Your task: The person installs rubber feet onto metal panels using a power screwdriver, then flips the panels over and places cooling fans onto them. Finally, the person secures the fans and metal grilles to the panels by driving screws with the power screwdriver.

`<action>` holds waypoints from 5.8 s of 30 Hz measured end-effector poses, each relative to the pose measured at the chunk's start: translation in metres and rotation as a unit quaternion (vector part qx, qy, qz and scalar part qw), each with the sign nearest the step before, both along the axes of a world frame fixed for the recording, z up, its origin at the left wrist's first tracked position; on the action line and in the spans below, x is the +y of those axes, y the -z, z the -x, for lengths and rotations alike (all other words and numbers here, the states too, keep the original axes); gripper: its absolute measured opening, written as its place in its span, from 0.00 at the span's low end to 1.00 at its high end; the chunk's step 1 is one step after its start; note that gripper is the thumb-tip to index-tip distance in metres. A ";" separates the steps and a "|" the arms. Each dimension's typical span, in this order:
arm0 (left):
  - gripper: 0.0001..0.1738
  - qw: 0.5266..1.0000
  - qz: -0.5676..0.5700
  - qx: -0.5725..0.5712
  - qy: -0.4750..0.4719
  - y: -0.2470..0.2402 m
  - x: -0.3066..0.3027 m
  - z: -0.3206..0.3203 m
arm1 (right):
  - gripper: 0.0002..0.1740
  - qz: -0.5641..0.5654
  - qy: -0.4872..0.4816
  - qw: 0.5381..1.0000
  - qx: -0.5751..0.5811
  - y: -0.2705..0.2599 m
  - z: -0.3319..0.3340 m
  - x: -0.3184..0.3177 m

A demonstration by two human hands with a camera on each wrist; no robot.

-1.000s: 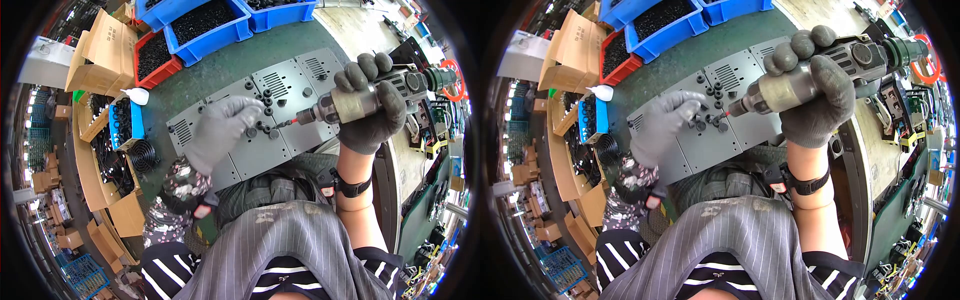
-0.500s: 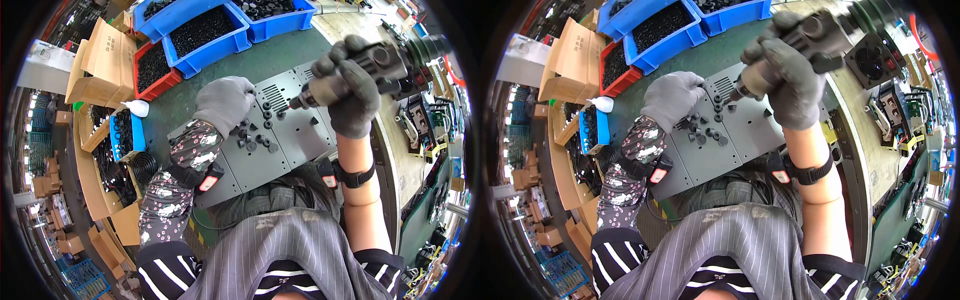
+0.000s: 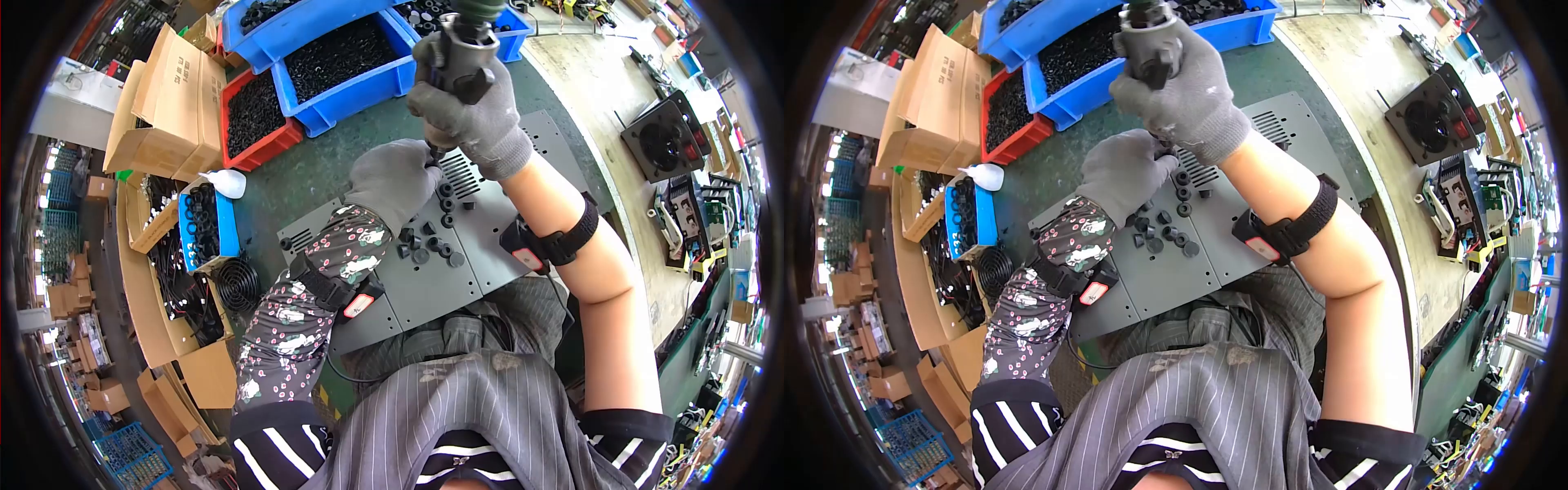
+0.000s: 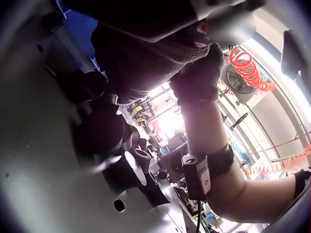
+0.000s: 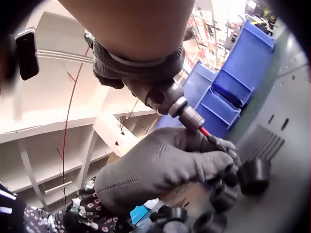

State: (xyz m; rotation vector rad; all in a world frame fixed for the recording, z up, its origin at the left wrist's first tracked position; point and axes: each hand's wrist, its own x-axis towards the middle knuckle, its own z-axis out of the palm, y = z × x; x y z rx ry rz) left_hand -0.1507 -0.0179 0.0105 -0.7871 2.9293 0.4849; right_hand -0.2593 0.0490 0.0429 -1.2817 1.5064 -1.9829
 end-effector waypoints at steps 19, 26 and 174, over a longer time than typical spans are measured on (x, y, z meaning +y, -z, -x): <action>0.18 0.993 -0.092 0.066 0.019 0.006 -0.020 -0.008 | 0.21 0.019 -0.058 0.997 -0.043 -0.027 -0.003 0.025; 0.16 0.584 -0.737 0.281 -0.195 -0.019 -0.034 -0.052 | 0.22 0.163 -0.064 0.976 -0.131 -0.036 -0.022 0.087; 0.26 0.811 -0.545 0.206 0.049 0.001 0.090 -0.029 | 0.19 0.273 0.121 0.932 -0.205 -0.016 -0.012 0.187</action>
